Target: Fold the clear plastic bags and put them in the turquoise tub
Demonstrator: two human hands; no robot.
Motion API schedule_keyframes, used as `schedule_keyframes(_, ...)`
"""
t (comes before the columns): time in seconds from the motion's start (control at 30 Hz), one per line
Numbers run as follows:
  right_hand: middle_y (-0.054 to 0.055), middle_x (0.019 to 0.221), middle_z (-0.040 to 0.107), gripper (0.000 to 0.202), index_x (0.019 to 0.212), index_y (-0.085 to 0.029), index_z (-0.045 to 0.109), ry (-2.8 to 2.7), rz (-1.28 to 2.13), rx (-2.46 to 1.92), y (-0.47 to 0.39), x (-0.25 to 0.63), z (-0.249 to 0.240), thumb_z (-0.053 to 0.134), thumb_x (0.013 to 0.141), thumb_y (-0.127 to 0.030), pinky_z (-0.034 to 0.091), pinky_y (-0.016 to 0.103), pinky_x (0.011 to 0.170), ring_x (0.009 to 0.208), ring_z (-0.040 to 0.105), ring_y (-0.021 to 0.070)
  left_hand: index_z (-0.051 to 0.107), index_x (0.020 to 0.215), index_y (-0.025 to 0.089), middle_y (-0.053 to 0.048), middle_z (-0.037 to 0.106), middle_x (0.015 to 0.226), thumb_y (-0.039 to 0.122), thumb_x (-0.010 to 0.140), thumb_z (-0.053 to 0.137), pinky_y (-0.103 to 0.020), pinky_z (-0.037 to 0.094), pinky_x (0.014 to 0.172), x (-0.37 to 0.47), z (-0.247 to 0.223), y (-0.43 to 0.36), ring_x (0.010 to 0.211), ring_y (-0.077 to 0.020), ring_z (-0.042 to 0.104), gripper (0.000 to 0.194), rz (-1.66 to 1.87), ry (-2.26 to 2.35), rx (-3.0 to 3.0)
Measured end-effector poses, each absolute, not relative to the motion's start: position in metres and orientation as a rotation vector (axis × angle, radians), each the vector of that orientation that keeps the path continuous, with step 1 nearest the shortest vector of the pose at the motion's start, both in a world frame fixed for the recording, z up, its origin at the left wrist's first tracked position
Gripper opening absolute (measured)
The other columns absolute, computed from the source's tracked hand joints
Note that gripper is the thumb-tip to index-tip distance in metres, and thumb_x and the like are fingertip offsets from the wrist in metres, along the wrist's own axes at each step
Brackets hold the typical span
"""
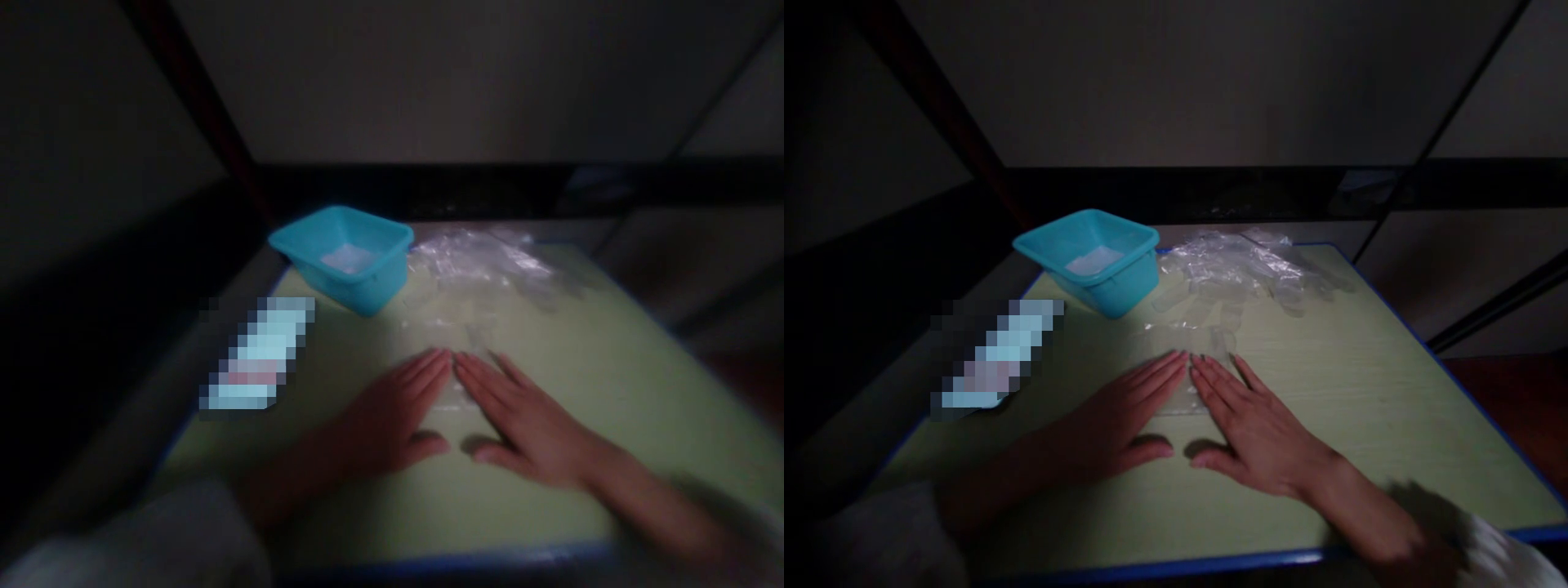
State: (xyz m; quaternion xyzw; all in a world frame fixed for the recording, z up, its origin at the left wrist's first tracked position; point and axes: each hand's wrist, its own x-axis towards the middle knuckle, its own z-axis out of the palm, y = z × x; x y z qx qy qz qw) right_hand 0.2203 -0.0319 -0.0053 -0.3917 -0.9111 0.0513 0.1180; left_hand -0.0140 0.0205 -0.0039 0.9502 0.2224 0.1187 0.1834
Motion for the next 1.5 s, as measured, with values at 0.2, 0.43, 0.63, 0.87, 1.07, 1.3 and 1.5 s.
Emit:
schedule_keyframes(0.2, 0.016, 0.151, 0.014, 0.085, 0.148, -0.012, 0.002, -2.706, 0.167, -1.151, -0.032, 0.222, -0.005, 0.04, 0.088, -0.059, 0.011, 0.05, 0.114, 0.139, 0.016, 0.0263, 0.016, 0.144, 0.009, -0.021, 0.016, 0.151, 0.054, 0.086, 0.046, -0.045, 0.016, 0.113, -0.016, -0.009, 0.023, 0.141, -0.0295, 0.012, 0.08, 0.238, 0.615, 2.732)
schedule_keyframes(0.43, 0.017, 0.151, 0.016, 0.082, 0.148, -0.017, 0.005, -2.705, 0.169, -1.186, -0.034, 0.221, -0.006, 0.041, 0.088, -0.059, 0.016, 0.055, 0.11, 0.139, 0.018, 0.0291, 0.019, 0.144, 0.008, -0.02, 0.013, 0.152, 0.05, 0.084, 0.052, -0.044, 0.014, 0.114, -0.015, -0.01, 0.021, 0.141, -0.0291, 0.008, 0.08, 0.175, 0.655, 2.741)
schedule_keyframes(0.63, 0.016, 0.152, 0.014, 0.076, 0.148, -0.024, 0.007, -2.753, 0.136, -1.201, -0.033, 0.222, -0.01, 0.04, 0.089, -0.057, 0.014, 0.057, 0.109, 0.139, 0.016, 0.0315, 0.017, 0.144, 0.009, -0.018, 0.009, 0.153, 0.051, 0.083, 0.053, -0.041, 0.013, 0.114, -0.013, -0.004, 0.019, 0.142, -0.0267, 0.006, 0.083, 0.028, 0.742, 2.76)
schedule_keyframes(0.87, 0.013, 0.152, 0.019, 0.072, 0.148, -0.022, 0.008, -2.587, 0.207, -1.247, -0.023, 0.227, -0.005, 0.041, 0.091, -0.05, 0.02, 0.053, 0.109, 0.138, 0.022, 0.0281, 0.015, 0.144, 0.008, -0.016, 0.012, 0.153, 0.053, 0.088, 0.042, -0.038, 0.017, 0.114, -0.014, -0.001, 0.023, 0.142, -0.0242, 0.009, 0.077, 0.157, 0.79, 2.726)
schedule_keyframes(1.07, 0.019, 0.147, 0.029, 0.065, 0.143, -0.009, 0.027, -2.506, 0.078, -1.407, 0.011, 0.215, -0.002, 0.038, 0.092, -0.046, 0.02, 0.052, 0.11, 0.136, 0.026, 0.0284, 0.031, 0.139, 0.009, -0.014, 0.029, 0.148, 0.034, 0.096, 0.027, -0.039, 0.022, 0.113, -0.017, -0.007, 0.044, 0.138, -0.021, 0.024, 0.05, 0.355, 1.026, 2.71)
schedule_keyframes(1.3, 0.02, 0.149, 0.025, 0.076, 0.143, -0.004, 0.026, -2.647, 0.056, -1.372, 0.02, 0.207, -0.014, 0.031, 0.09, -0.059, 0.018, 0.05, 0.111, 0.137, 0.023, 0.029, 0.027, 0.141, 0.006, -0.017, 0.023, 0.15, 0.039, 0.094, 0.032, -0.044, 0.02, 0.113, -0.015, -0.015, 0.053, 0.14, -0.0255, 0.017, 0.058, 0.159, 1.057, 2.839)
schedule_keyframes(1.5, 0.015, 0.151, 0.02, 0.078, 0.145, -0.008, 0.023, -2.678, -0.009, -1.43, 0.019, 0.207, -0.016, 0.029, 0.089, -0.062, 0.018, 0.054, 0.109, 0.138, 0.017, 0.0328, 0.026, 0.142, 0.008, -0.014, 0.019, 0.152, 0.038, 0.094, 0.031, -0.049, 0.016, 0.112, -0.014, -0.01, 0.051, 0.14, -0.0322, 0.011, 0.057, 0.023, 1.124, 2.891)
